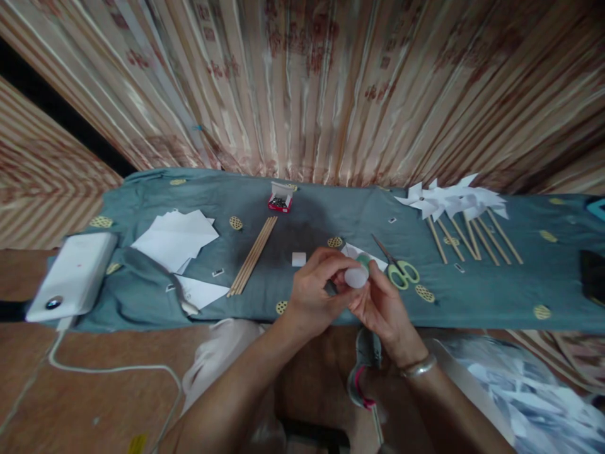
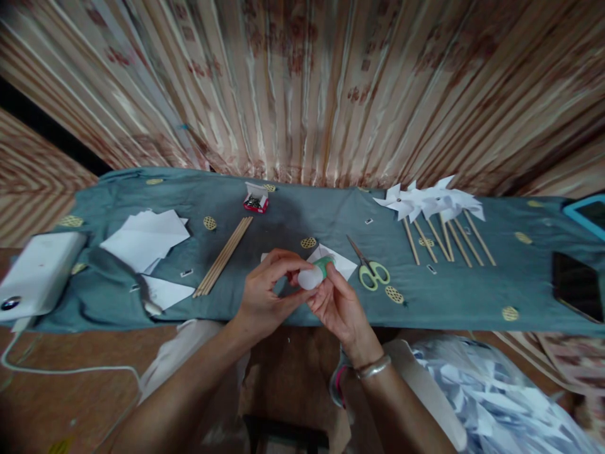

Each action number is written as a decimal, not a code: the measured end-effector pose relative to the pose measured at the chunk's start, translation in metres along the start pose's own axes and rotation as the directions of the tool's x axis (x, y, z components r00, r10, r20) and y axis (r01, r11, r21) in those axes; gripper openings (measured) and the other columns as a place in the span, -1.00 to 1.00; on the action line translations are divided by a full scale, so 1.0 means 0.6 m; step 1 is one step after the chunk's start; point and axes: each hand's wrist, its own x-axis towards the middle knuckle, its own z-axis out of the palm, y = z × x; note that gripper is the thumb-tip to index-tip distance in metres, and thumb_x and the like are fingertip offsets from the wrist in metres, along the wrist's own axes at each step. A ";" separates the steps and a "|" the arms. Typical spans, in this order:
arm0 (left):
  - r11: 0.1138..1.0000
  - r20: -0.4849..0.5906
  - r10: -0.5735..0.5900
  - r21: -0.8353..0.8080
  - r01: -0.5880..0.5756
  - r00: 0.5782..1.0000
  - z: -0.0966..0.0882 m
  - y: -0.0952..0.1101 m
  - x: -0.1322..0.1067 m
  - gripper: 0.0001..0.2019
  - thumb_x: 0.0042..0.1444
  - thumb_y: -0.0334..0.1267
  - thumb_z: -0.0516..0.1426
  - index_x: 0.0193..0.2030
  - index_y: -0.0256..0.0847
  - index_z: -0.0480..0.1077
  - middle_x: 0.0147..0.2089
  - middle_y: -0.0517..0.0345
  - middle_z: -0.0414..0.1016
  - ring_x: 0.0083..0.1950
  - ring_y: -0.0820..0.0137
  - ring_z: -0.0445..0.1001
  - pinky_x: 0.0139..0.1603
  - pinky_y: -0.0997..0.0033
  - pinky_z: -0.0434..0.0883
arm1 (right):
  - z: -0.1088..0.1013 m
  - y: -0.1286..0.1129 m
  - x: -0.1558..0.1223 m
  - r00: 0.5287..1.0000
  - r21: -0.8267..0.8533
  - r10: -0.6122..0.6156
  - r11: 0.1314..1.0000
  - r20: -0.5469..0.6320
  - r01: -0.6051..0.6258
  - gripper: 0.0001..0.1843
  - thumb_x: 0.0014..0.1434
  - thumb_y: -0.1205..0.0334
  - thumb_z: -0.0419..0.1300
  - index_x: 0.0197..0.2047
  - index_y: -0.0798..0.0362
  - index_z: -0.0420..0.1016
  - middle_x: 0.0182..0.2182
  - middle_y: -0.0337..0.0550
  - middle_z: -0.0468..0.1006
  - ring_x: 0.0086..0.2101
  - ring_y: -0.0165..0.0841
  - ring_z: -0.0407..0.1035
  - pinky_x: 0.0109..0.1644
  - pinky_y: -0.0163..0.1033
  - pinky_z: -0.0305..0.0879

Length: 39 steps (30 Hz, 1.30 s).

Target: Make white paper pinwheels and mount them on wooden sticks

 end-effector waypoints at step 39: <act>0.932 0.070 -0.264 -0.239 0.273 0.962 0.023 -0.021 -0.010 -0.63 -0.01 -0.33 0.27 -0.02 -0.19 0.40 -0.10 0.08 0.46 -0.21 0.43 0.47 -0.13 0.38 0.47 | 0.007 -0.029 -0.016 0.959 -0.242 -0.270 0.939 -0.087 0.242 -0.71 -0.11 0.17 0.47 -0.33 0.05 0.51 -0.45 -0.27 0.63 -0.42 -0.46 0.52 -0.34 -0.43 0.48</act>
